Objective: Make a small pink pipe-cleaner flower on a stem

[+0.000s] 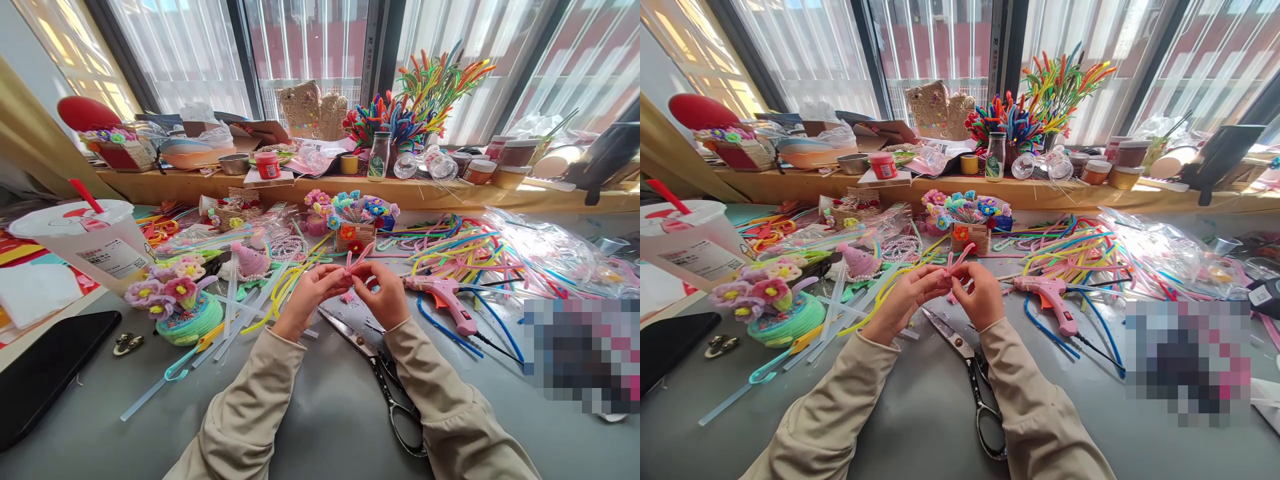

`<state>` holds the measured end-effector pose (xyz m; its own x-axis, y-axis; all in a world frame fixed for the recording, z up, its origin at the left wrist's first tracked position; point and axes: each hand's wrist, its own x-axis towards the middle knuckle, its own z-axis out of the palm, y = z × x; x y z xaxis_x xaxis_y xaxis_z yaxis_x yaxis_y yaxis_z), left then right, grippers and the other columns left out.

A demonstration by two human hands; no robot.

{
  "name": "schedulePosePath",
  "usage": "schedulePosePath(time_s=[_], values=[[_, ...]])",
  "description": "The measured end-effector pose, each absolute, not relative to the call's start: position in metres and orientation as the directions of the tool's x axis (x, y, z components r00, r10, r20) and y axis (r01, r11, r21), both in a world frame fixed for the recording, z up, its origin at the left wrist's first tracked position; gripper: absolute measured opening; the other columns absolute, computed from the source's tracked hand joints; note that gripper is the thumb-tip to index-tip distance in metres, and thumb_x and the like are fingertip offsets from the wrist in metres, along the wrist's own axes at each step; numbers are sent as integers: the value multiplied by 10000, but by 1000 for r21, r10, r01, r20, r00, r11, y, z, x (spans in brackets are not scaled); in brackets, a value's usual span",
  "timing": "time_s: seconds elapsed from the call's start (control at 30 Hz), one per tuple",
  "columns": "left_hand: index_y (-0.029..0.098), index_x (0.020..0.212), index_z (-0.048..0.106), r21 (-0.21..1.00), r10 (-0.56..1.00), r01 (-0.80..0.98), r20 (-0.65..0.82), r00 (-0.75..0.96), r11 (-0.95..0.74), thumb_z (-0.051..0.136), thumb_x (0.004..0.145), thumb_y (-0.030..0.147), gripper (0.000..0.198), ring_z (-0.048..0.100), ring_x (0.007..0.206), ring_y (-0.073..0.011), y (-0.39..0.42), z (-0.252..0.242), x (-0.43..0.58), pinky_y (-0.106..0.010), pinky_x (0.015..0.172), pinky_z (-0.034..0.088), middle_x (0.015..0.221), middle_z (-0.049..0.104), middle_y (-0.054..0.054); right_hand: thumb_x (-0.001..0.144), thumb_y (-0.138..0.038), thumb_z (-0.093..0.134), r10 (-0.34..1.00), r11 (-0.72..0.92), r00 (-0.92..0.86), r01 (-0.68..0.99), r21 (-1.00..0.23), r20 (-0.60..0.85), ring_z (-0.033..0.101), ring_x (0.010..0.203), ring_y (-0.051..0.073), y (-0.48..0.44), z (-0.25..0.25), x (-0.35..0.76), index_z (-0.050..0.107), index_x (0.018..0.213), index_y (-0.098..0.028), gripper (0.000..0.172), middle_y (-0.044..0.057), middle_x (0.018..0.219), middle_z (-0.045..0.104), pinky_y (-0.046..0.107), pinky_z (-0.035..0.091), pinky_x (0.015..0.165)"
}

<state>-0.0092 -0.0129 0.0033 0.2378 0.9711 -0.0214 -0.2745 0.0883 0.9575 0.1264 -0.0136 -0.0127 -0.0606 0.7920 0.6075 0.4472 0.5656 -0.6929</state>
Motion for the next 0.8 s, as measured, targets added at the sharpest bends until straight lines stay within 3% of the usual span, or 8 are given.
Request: schedulePosePath(time_s=[0.5, 0.8], values=[[110, 807, 616, 946, 967, -304, -34, 254, 113, 607, 625, 229, 218, 575, 723, -129, -14, 4, -8, -275, 743, 446, 808, 631, -62, 700, -150, 450, 777, 577, -30, 432, -693, 629, 524, 621, 104, -16, -12, 123, 530, 787, -173, 120, 14, 733, 580, 209, 452, 533], [110, 730, 627, 931, 969, -327, -89, 228, 163, 646, 572, 207, 187, 574, 662, -117, -15, 6, -6, -265, 715, 444, 714, 636, -40, 684, -143, 459, 777, 576, -42, 446, -684, 628, 499, 574, 93, -17, -10, 123, 533, 724, -175, 91, 1, 695, 565, 209, 443, 534]])
